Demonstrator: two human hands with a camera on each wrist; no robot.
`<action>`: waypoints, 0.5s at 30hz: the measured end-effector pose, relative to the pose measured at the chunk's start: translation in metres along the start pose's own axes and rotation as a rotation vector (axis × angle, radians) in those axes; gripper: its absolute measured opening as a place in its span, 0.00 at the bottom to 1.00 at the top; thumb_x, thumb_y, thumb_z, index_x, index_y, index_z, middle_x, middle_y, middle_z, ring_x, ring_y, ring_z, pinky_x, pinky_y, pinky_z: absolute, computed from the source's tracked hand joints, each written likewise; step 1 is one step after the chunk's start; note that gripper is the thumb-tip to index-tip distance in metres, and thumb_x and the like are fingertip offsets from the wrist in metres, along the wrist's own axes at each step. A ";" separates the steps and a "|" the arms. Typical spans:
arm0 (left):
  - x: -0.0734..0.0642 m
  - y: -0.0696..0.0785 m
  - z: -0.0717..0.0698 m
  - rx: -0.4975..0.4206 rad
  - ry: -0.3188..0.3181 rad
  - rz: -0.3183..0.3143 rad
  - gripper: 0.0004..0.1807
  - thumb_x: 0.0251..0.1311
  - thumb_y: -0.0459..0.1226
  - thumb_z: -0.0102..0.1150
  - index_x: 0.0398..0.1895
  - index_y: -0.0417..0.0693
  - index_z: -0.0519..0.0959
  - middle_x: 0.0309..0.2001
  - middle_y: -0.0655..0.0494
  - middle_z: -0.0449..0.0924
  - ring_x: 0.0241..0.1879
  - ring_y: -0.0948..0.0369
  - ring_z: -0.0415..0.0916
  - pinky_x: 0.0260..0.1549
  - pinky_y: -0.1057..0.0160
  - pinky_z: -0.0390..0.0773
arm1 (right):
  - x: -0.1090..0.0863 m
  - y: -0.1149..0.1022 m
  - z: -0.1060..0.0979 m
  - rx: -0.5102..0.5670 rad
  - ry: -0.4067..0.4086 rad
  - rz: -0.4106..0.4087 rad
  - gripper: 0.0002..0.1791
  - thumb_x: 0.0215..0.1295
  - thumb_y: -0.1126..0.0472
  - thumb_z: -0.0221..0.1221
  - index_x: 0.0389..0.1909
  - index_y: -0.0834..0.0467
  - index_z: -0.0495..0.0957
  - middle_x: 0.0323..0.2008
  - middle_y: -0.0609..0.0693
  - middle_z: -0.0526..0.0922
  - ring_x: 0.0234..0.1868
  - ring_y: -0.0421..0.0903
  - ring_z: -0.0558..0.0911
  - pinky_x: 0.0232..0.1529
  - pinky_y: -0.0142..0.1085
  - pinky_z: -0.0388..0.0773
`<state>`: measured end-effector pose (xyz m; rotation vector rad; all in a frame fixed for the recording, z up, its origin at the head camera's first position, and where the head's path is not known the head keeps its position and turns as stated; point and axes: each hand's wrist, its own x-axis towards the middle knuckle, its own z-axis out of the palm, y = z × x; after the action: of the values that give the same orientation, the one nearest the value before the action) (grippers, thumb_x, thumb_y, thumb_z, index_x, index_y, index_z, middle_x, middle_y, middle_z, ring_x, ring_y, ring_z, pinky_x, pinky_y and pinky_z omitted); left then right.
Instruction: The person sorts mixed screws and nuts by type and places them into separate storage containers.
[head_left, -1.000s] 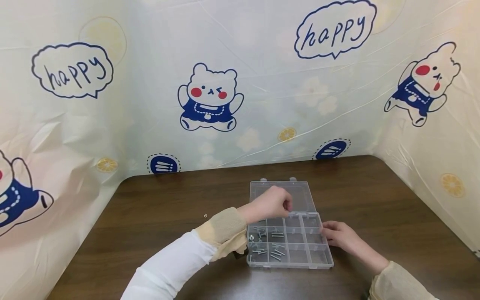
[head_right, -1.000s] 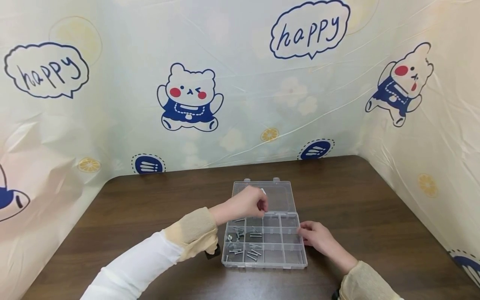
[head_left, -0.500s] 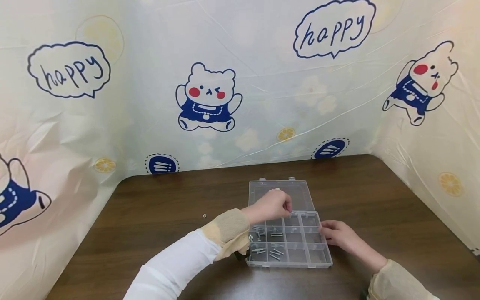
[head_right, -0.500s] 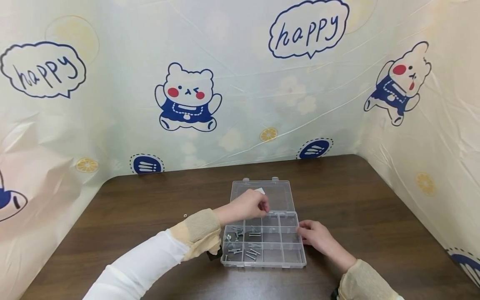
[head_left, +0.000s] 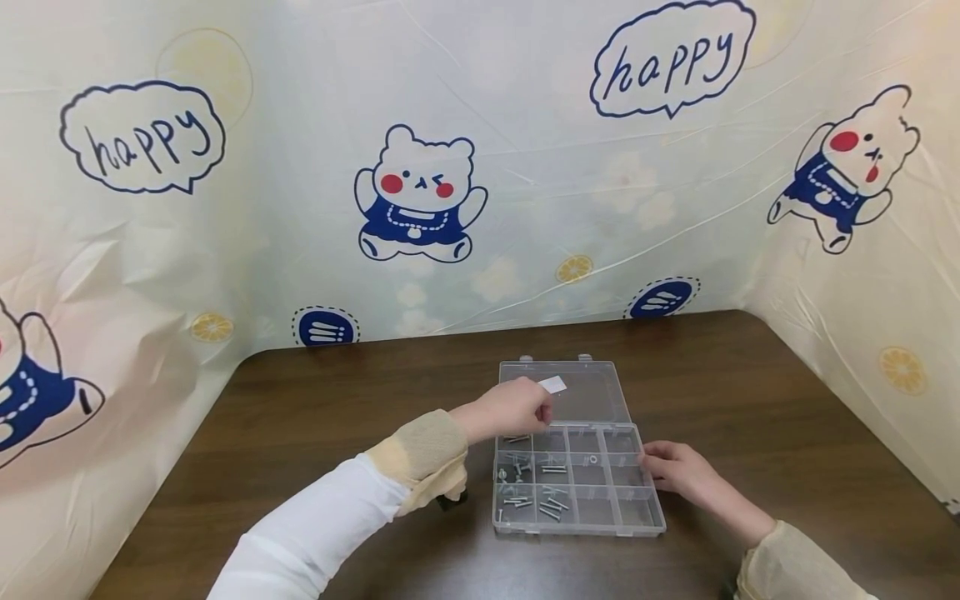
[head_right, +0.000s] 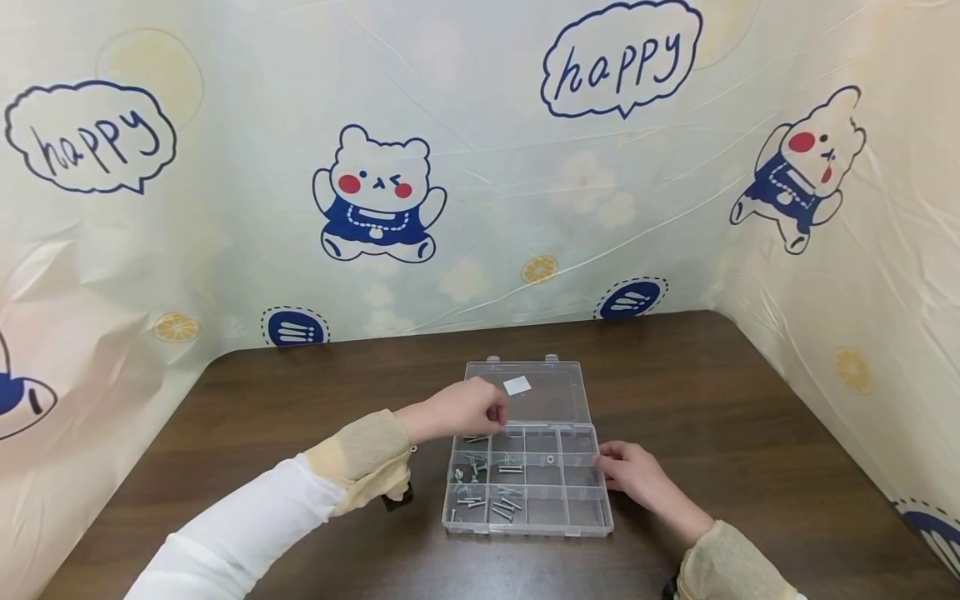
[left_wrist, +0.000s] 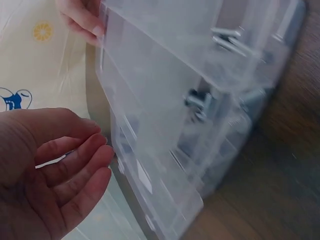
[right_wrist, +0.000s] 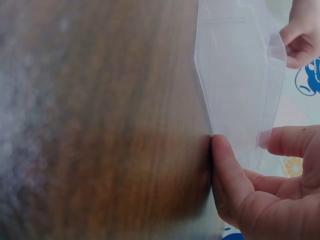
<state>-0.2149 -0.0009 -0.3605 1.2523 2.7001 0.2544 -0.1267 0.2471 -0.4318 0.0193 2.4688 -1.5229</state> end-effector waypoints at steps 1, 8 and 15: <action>-0.002 -0.002 0.000 0.010 -0.003 -0.004 0.02 0.49 0.34 0.59 0.23 0.51 0.79 0.23 0.64 0.76 0.23 0.68 0.69 0.23 0.72 0.68 | 0.000 0.000 0.000 -0.003 0.000 0.000 0.21 0.63 0.66 0.48 0.47 0.83 0.65 0.42 0.70 0.75 0.41 0.55 0.79 0.40 0.43 0.77; -0.020 -0.022 0.002 0.035 -0.025 -0.030 0.05 0.47 0.32 0.58 0.19 0.51 0.77 0.19 0.64 0.72 0.20 0.67 0.66 0.20 0.70 0.67 | -0.001 -0.002 0.000 0.004 -0.007 -0.002 0.21 0.63 0.65 0.49 0.48 0.82 0.65 0.42 0.71 0.75 0.41 0.55 0.79 0.40 0.43 0.77; -0.037 -0.037 0.009 0.026 -0.046 -0.079 0.04 0.43 0.31 0.59 0.21 0.50 0.77 0.20 0.62 0.73 0.20 0.66 0.67 0.19 0.68 0.67 | -0.002 -0.001 0.000 0.017 -0.007 0.003 0.22 0.63 0.66 0.49 0.48 0.83 0.64 0.41 0.69 0.75 0.41 0.54 0.79 0.40 0.43 0.77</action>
<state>-0.2169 -0.0516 -0.3746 1.1402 2.7150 0.1788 -0.1251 0.2465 -0.4302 0.0206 2.4494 -1.5406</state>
